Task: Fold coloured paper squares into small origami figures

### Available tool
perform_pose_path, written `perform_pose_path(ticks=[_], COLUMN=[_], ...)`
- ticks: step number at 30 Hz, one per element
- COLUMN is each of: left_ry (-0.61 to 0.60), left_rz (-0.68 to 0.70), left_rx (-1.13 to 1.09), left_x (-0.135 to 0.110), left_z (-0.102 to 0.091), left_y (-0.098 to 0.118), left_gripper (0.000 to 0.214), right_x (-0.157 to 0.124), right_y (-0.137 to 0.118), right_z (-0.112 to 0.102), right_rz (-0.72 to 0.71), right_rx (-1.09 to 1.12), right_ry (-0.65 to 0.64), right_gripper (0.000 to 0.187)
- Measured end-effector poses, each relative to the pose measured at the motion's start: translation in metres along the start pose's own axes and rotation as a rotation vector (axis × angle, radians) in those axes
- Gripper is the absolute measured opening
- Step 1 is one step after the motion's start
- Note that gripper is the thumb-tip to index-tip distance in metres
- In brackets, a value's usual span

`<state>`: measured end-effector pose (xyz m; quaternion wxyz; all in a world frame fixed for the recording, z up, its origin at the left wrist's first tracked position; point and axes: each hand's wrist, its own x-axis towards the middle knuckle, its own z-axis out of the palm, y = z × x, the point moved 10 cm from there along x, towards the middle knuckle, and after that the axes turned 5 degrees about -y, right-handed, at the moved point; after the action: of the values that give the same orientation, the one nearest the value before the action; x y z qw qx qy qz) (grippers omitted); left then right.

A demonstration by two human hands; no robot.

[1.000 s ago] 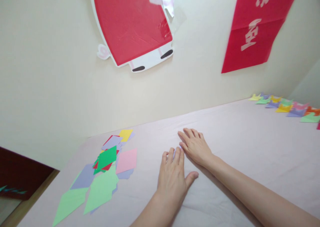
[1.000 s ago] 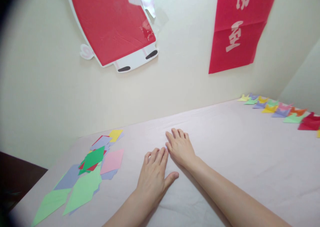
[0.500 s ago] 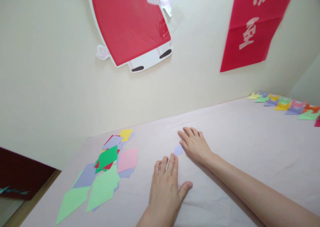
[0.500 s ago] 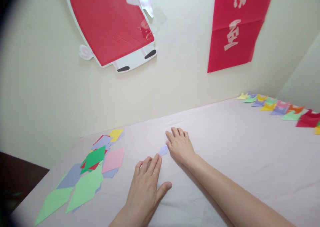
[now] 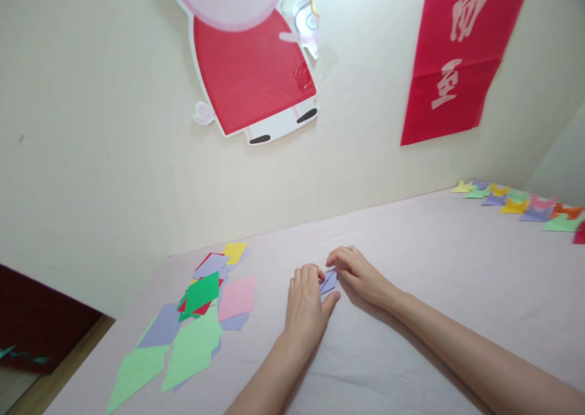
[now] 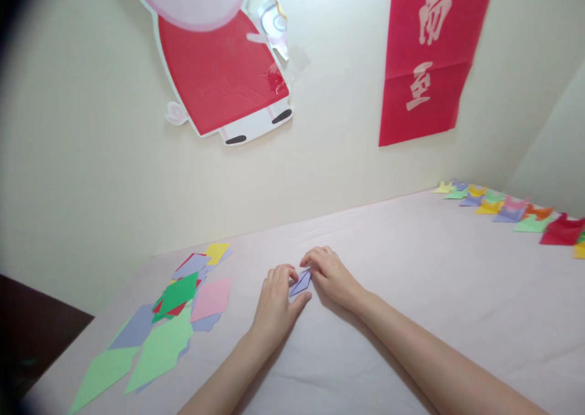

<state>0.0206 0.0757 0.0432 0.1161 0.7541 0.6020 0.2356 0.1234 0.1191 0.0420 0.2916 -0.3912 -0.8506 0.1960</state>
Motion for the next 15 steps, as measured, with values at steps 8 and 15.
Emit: perform_pose_path(ticks=[8, 15], left_ry=[-0.001, 0.026], left_rz=[0.033, 0.055], left_rx=[-0.037, -0.096], left_x=[0.0074, 0.0061], left_z=[0.0040, 0.0011], left_y=[-0.0090, -0.0084], left_gripper=[0.015, 0.013], right_x=[-0.0036, -0.0013], right_y=[-0.0019, 0.0002], right_z=[0.0047, 0.0053], right_rz=[-0.014, -0.001], right_rx=[0.177, 0.189], right_ry=[-0.125, -0.134], right_gripper=[0.019, 0.015])
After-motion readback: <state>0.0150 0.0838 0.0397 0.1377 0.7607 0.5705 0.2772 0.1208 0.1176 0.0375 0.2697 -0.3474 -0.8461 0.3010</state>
